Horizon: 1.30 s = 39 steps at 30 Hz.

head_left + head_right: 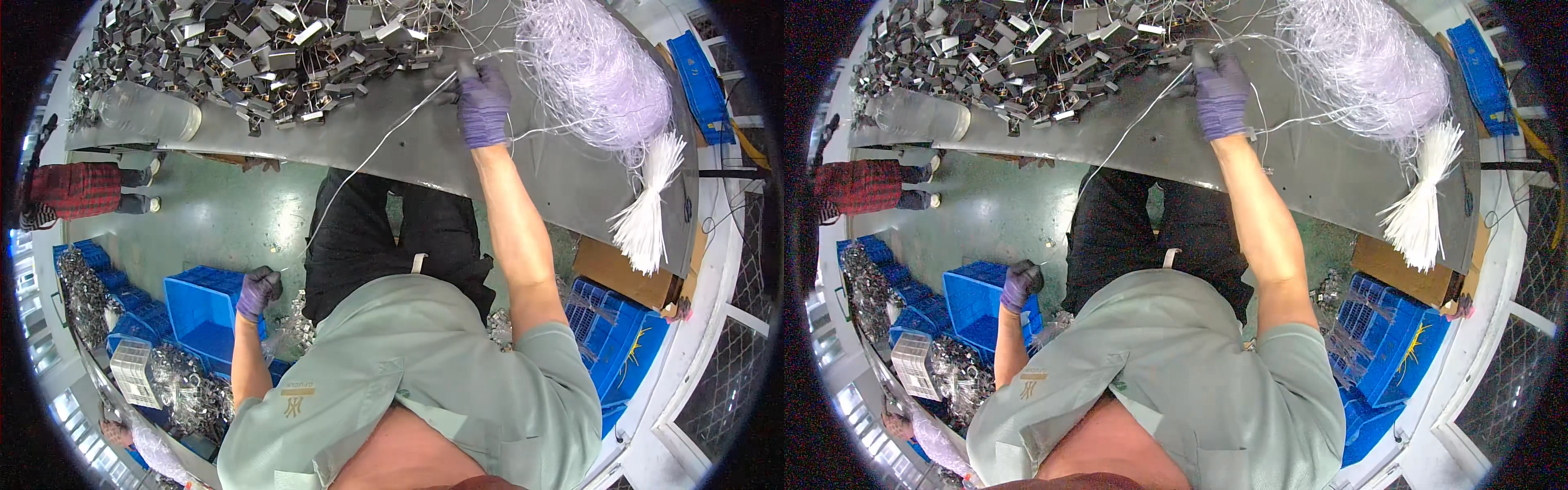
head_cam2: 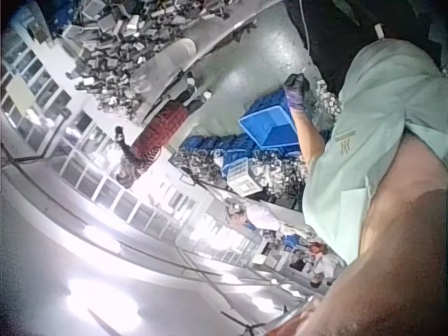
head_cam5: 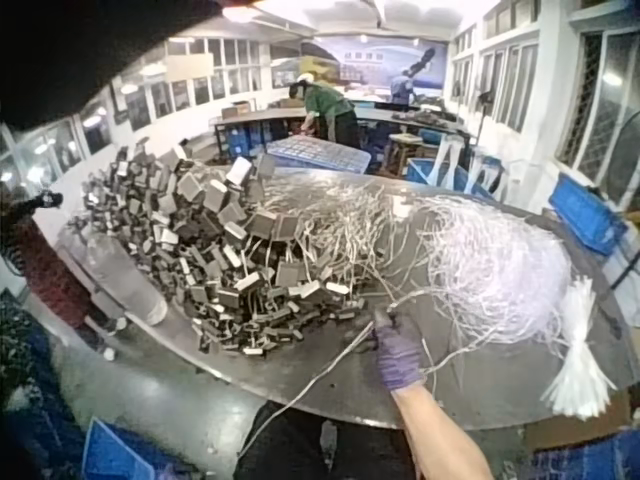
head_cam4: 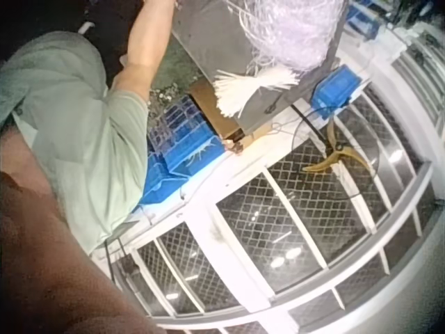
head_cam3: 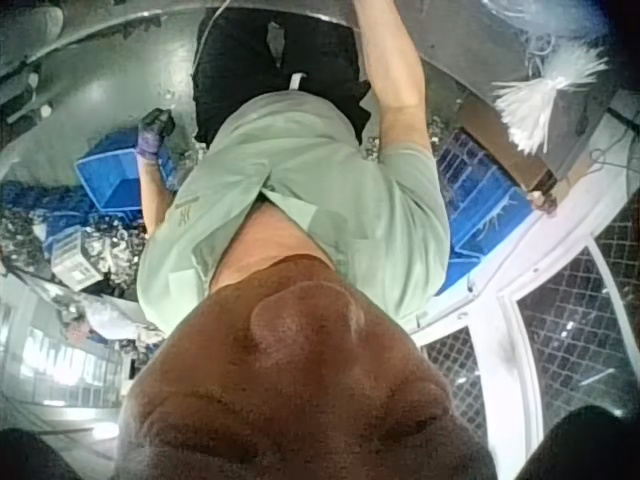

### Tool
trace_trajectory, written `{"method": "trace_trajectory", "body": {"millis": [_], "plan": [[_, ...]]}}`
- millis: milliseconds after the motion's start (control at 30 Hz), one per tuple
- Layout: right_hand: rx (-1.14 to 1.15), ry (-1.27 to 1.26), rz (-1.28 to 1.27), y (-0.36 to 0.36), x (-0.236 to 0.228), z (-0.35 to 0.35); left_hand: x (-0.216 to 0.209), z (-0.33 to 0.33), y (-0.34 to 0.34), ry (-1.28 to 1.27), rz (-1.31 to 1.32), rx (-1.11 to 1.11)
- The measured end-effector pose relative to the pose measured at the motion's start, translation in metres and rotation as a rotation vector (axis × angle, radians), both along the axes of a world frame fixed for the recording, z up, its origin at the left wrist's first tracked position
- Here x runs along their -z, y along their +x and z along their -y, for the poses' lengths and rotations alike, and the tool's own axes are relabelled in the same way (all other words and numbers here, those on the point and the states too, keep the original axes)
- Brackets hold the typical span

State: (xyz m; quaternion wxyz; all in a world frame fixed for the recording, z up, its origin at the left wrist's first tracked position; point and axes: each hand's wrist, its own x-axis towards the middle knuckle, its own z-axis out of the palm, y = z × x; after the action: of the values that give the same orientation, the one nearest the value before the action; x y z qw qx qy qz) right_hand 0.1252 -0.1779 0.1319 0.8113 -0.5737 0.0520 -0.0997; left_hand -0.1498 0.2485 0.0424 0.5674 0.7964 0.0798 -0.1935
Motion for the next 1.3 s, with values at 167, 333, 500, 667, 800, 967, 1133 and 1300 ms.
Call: {"method": "trace_trajectory", "body": {"millis": [167, 333, 500, 667, 800, 967, 1133, 1300], "plan": [[-0.212, 0.181, 0.007, -0.013, -0.045, 0.015, -0.006, 0.044, 0.027, -0.313, -0.189, -0.076], [-0.169, 0.092, 0.022, -0.027, -0.053, 0.035, -0.031, 0.110, 0.069, -0.194, 0.079, 0.102], [-0.001, -0.194, -0.056, -0.043, -0.064, 0.059, -0.029, 0.130, 0.102, -0.266, -0.002, 0.109], [0.078, -0.441, 0.020, -0.052, -0.091, 0.075, -0.047, 0.155, 0.104, 0.186, 0.279, 0.378], [0.032, -0.650, -0.051, -0.045, -0.092, 0.072, -0.052, 0.159, 0.107, 0.092, -0.073, 0.349], [-0.054, -1.138, -0.095, -0.010, -0.025, 0.050, -0.010, 0.136, 0.118, -0.106, -0.345, 0.257], [-0.108, -1.284, -0.110, -0.002, 0.067, 0.024, -0.004, 0.129, 0.125, -0.100, -0.408, 0.222], [-0.323, -0.864, -0.327, -0.021, 0.098, -0.001, -0.005, 0.123, 0.125, -0.084, -0.374, 0.252]]}}
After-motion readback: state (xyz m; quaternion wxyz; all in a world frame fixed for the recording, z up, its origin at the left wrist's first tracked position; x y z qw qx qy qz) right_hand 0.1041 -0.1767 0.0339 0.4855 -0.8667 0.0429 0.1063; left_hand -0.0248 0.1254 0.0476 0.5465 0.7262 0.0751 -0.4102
